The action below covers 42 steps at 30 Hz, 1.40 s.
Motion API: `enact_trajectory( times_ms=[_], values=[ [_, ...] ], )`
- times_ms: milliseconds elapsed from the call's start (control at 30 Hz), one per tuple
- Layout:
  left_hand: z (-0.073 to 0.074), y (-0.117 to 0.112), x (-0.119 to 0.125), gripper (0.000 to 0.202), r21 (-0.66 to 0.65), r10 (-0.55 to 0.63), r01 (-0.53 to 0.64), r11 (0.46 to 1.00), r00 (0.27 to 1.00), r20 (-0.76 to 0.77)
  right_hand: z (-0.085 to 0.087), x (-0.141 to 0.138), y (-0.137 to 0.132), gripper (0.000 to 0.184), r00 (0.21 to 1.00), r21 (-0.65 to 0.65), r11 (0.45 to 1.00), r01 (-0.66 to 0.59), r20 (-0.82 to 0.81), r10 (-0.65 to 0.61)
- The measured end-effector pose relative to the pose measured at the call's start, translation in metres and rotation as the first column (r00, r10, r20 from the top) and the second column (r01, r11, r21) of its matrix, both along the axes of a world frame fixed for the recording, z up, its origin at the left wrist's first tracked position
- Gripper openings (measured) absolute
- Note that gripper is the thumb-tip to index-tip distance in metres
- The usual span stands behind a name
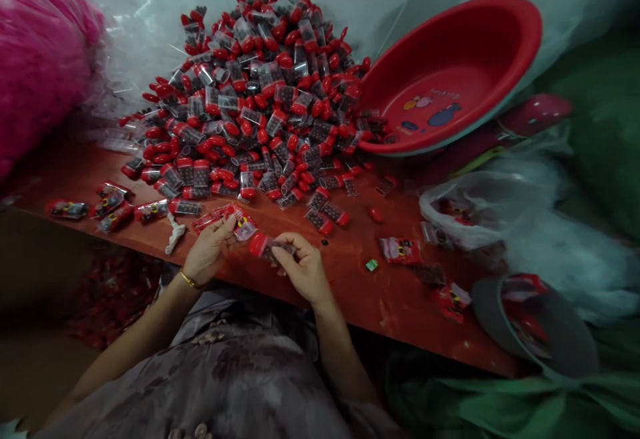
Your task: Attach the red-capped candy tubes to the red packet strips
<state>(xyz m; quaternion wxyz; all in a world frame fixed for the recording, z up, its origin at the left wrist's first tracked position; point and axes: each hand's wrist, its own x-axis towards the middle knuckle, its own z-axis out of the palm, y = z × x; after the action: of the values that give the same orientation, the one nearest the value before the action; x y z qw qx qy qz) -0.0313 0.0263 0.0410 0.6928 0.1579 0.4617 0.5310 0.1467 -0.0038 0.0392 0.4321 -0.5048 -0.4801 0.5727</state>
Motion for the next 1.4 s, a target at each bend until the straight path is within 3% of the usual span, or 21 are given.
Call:
enact_trajectory(
  times_ms=[167,300,433,567,800,867,1000,1167,1267,1400],
  values=[
    [0.004,-0.003,0.005,0.042,0.044,-0.013,0.016,0.999,0.998,-0.065,-0.001,-0.011,0.003,0.024,0.998,-0.012,1.000,-0.014,0.061,0.015],
    [0.003,-0.004,0.003,0.040,0.060,0.008,-0.002,0.998,0.995,-0.096,-0.013,-0.017,0.008,0.024,0.990,0.085,0.995,0.054,0.128,-0.065],
    [0.001,-0.005,0.005,0.039,0.040,0.040,-0.038,0.998,0.997,-0.060,-0.020,-0.022,0.007,0.025,0.987,0.120,0.992,0.042,0.151,-0.060],
    [-0.003,-0.007,0.011,0.038,0.105,0.052,-0.044,0.993,0.996,-0.078,-0.022,-0.028,0.005,0.022,0.980,0.196,0.978,0.065,0.171,-0.099],
    [-0.008,-0.011,0.023,0.038,0.102,0.034,-0.030,0.994,0.999,-0.040,-0.027,-0.051,0.007,0.019,0.933,0.330,0.921,0.207,0.217,-0.287],
    [-0.008,-0.011,0.022,0.038,0.087,0.029,-0.026,0.996,0.999,-0.037,-0.028,-0.054,0.008,0.020,0.948,0.299,0.934,0.196,0.187,-0.259],
    [-0.006,-0.009,0.013,0.036,0.097,0.027,-0.019,0.995,0.997,-0.075,-0.028,-0.048,0.008,0.025,0.997,0.135,0.989,0.064,-0.044,-0.059],
    [-0.009,-0.013,0.013,0.035,0.137,-0.061,0.075,0.988,0.993,-0.102,-0.031,-0.047,0.009,0.027,0.994,0.087,0.993,0.078,-0.077,-0.071],
    [-0.011,-0.020,0.017,0.034,0.104,-0.140,0.147,0.984,0.987,-0.072,-0.034,-0.052,0.013,0.033,0.991,0.138,0.986,0.093,0.081,-0.105],
    [-0.010,-0.028,-0.001,0.027,0.035,-0.130,0.131,0.991,0.991,-0.029,-0.030,-0.035,0.023,0.031,0.893,0.327,0.942,0.077,0.397,-0.211]
  ],
)
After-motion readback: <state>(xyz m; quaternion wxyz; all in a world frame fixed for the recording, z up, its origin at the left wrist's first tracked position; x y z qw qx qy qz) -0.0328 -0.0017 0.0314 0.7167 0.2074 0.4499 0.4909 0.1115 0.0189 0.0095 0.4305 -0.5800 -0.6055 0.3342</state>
